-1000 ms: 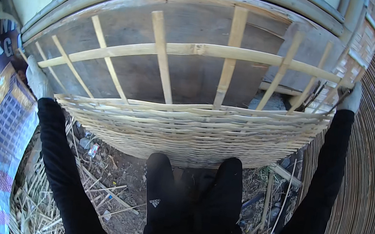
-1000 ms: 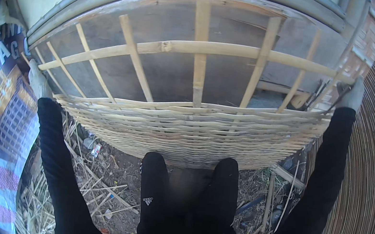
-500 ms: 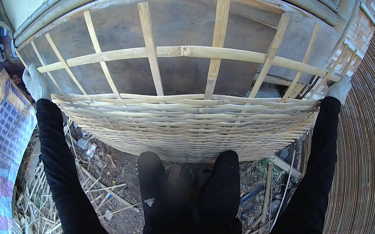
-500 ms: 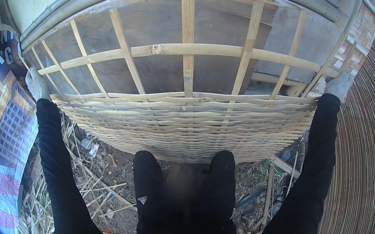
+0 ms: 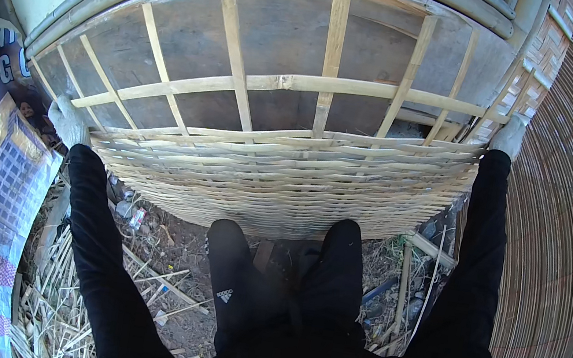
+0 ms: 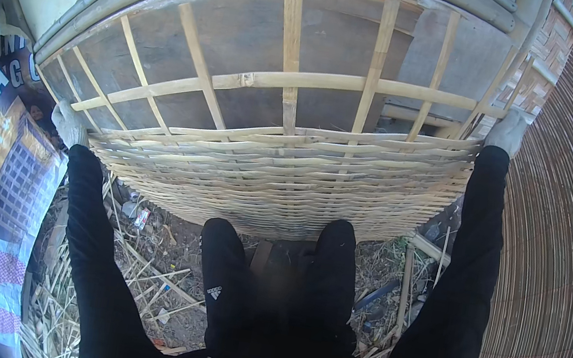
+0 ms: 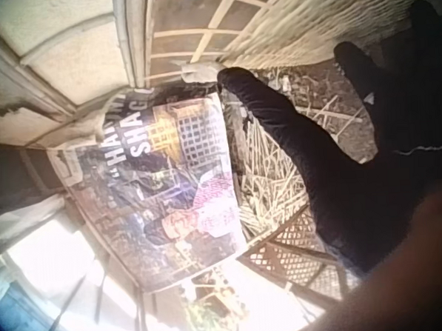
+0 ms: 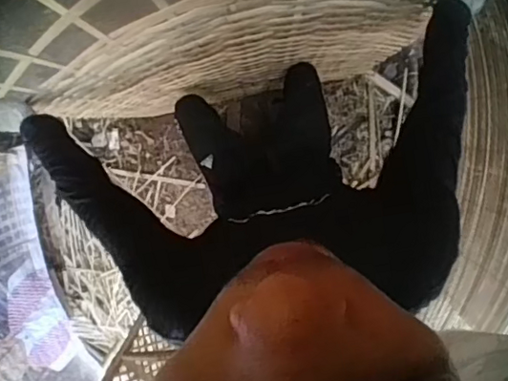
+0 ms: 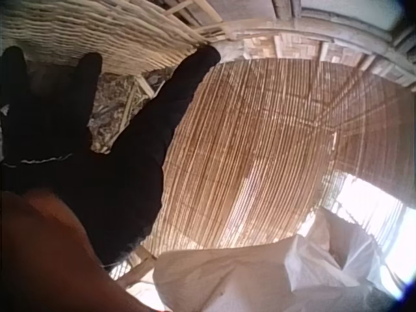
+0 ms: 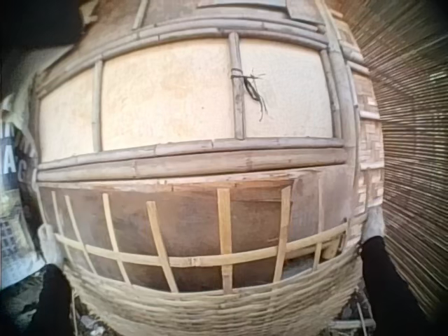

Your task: Assembling and securing a woven bamboo mat by attaching bamboo strips.

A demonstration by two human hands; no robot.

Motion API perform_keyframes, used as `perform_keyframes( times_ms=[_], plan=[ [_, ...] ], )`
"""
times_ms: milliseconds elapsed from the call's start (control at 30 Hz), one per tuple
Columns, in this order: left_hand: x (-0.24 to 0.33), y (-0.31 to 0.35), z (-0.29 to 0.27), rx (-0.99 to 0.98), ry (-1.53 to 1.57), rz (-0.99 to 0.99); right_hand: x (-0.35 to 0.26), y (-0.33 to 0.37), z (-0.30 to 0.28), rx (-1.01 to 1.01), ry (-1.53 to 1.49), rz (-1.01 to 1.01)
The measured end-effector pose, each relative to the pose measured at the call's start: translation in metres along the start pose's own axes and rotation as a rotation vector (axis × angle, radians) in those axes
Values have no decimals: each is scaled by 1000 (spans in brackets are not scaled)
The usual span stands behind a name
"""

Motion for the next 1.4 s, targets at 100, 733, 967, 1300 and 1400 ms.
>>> perform_keyframes(
  times_ms=[100,733,967,1300,1400],
  plan=[
    [22,14,-11,143,-99,149,-33,-1,-26,49,-203,149],
    [146,231,61,-215,-61,921,-370,139,-45,39,-388,-797],
    [147,230,53,-218,-72,902,-380,147,-41,40,-493,-729],
    [135,226,66,-266,-63,913,-379,156,-25,111,-418,-701],
    [138,224,77,-334,-178,899,-378,154,-19,45,-372,-702]
  ],
)
Point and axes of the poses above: each hand's wrist, its own y-axis away from the middle knuckle, its own z-axis out of the palm, x = y × z, the point moved 2 cm from there along -y, towards the middle knuckle, and after that the axes turned 13 degrees about -z, right-handed, at the moved point
